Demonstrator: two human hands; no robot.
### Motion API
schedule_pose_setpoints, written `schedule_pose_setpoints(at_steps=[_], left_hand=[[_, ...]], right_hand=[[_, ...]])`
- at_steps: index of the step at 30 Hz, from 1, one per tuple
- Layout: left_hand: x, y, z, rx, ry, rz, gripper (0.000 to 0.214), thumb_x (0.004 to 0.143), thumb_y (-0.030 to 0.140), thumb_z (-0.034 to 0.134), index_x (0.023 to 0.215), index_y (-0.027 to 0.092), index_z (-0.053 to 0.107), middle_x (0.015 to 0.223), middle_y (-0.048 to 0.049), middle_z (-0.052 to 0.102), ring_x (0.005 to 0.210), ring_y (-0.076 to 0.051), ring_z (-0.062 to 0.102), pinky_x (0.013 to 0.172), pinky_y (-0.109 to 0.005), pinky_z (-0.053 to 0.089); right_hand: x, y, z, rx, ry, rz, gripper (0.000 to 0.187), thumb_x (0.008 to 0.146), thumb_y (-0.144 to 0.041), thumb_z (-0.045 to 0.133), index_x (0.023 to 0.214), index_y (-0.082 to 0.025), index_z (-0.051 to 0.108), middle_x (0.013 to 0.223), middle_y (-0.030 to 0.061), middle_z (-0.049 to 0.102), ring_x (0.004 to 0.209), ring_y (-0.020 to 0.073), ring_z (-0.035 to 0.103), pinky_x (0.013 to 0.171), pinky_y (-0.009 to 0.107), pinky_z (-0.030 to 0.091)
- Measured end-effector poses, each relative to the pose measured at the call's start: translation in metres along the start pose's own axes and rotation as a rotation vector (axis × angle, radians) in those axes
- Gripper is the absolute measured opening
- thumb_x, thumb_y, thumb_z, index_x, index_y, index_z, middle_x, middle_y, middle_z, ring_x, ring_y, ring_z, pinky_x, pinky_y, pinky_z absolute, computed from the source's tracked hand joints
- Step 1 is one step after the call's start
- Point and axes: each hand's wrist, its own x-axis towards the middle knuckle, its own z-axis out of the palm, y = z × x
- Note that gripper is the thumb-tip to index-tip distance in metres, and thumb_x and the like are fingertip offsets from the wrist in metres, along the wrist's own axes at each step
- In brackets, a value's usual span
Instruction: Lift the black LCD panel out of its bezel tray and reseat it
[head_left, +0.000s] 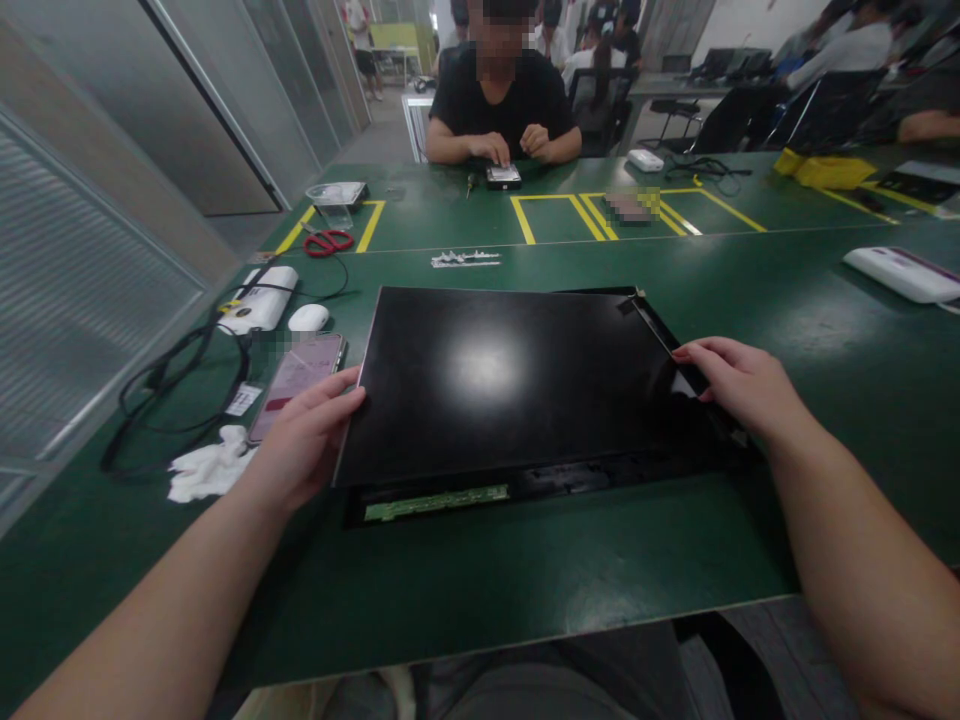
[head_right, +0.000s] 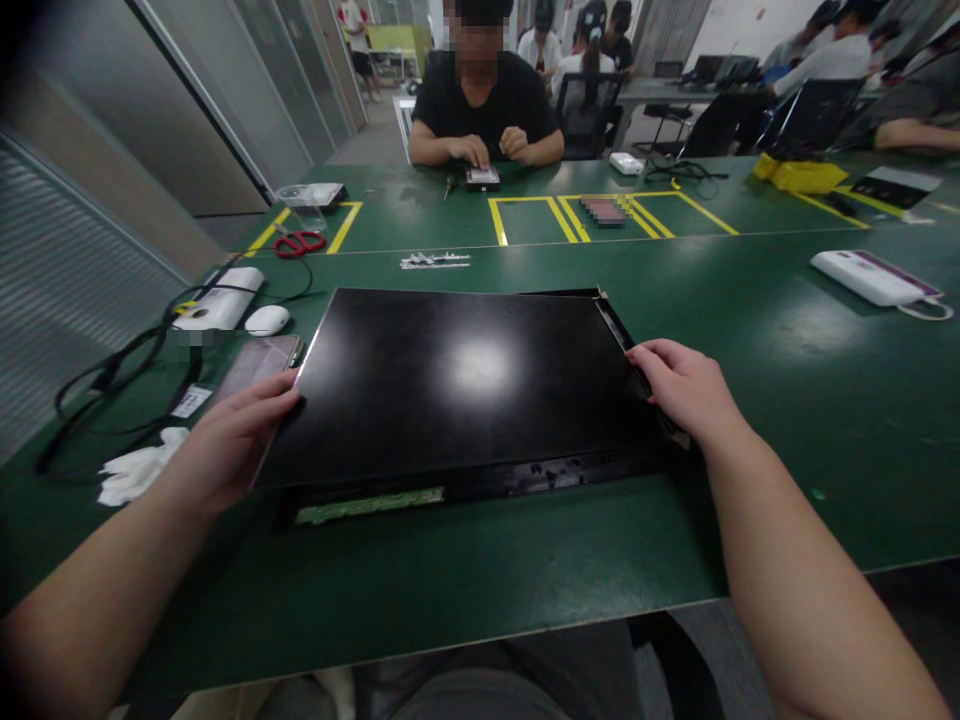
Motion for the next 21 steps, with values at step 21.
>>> schedule_pose_setpoints(at_steps=[21], left_hand=[[-0.0016,-0.0062,0.002,0.05,0.03,0.012,0.056,0.06,0.017,0.08,0.115,0.018,0.072,0.079,-0.0011,0.082,0.048,-0.019,0.068,0.042,-0.025,0.052]], right_hand=[[-0.0018,-0.0009,-0.0019,-0.017,0.017,-0.001,0.028,0.089,-0.05,0.065,0.098,-0.028,0.079,0.088,0.0036,0.077,0.056,0.0177,0.061,0.066,0.039,0.053]])
